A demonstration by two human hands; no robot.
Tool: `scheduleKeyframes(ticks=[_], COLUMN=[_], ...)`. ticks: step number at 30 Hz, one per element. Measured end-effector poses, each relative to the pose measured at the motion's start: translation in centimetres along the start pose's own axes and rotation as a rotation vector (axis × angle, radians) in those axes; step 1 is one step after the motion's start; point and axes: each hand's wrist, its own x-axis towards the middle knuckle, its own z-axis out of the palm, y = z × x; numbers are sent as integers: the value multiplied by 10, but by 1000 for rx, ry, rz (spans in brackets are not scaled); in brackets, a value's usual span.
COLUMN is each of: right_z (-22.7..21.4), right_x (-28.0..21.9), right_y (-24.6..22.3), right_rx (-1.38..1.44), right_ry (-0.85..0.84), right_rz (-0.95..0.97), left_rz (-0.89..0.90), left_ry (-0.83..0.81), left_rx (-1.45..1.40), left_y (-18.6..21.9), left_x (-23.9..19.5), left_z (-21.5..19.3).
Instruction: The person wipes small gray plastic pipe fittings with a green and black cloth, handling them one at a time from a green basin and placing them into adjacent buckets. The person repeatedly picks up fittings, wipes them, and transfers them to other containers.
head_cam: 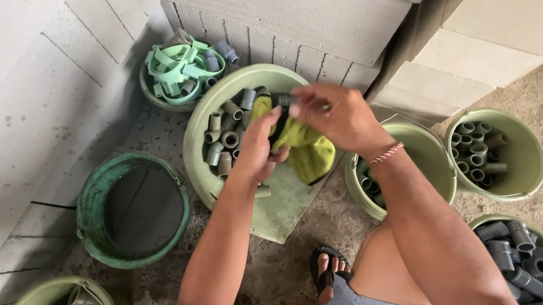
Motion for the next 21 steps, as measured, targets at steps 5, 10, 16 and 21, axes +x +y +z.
scheduleKeyframes(ticks=[5, 10, 16, 21], right_z=[5, 2, 13, 25], right_x=[-2, -7, -4, -5], right_y=[13, -7, 6, 13], right_rx=[40, -77, -41, 27], right_ry=[-105, -460, -195, -32], right_rz=[-193, -66, -7, -160], left_rz=[42, 63, 88, 74], left_ry=[420, 552, 593, 553], left_rx=[-119, -425, -337, -291], left_y=[12, 32, 25, 28], left_x=[1, -12, -10, -17], left_z=[17, 21, 27, 38])
